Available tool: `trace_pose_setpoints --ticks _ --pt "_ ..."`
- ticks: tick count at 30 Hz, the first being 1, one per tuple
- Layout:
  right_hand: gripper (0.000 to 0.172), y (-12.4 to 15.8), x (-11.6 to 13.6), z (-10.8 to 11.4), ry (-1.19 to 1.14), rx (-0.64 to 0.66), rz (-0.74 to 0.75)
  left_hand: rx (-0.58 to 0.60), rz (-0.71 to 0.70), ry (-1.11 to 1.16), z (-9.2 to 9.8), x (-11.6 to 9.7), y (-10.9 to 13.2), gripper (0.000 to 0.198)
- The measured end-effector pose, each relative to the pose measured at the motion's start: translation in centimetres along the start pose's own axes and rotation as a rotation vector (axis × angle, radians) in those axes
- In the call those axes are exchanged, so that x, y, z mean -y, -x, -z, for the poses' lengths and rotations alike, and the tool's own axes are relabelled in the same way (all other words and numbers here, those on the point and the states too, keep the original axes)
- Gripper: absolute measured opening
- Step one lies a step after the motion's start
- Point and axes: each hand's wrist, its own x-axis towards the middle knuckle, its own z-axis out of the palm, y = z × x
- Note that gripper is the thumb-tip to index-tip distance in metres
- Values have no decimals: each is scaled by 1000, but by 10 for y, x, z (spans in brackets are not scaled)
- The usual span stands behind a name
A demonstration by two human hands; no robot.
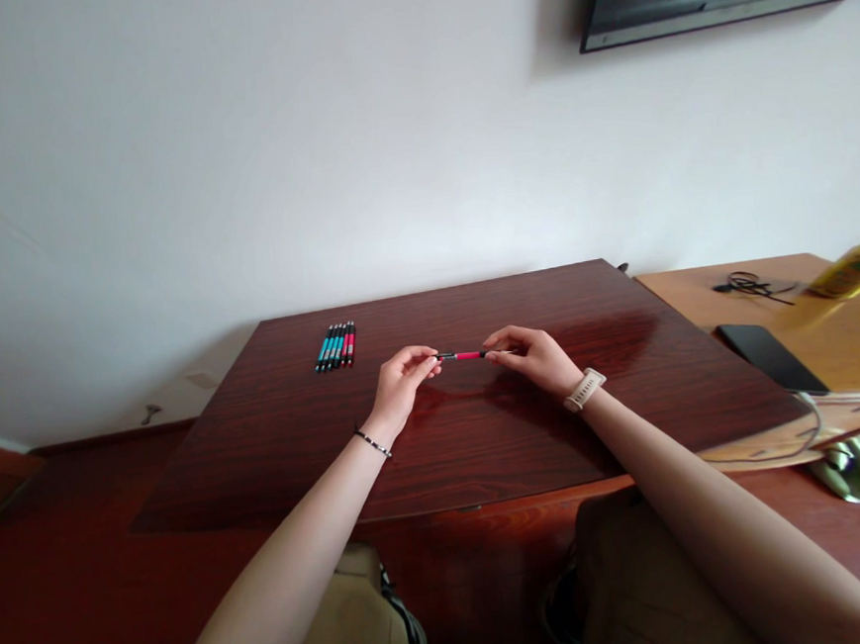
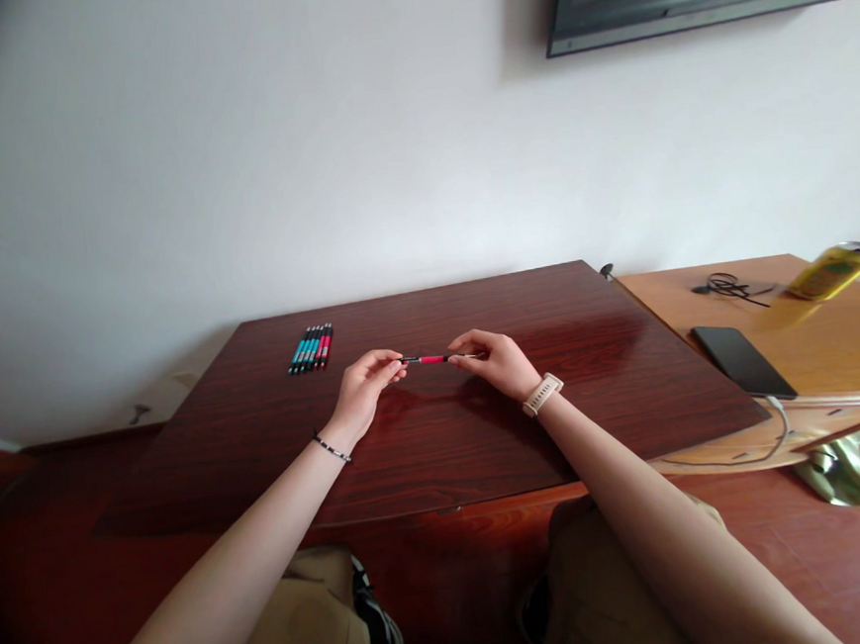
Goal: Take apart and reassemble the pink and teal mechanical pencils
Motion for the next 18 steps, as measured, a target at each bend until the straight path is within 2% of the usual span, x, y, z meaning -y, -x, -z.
trace_pose_setpoints --ticks 3,7,12,15,18 --pt "41 0 2 1 50 4 1 8 0 -7 0 -1 0 32" --pt "55 1 7 2 174 30 -11 25 -14 -23 -1 -2 1 31" --pt "65 2 8 2 162 61 -26 40 -32 -50 -2 -3 2 30" --pt "60 1 6 1 110 42 -48 33 -31 -63 -2 -3 2 29" --pt "48 -1 2 -1 -73 -9 -77 25 -17 -60 -3 -3 3 29"
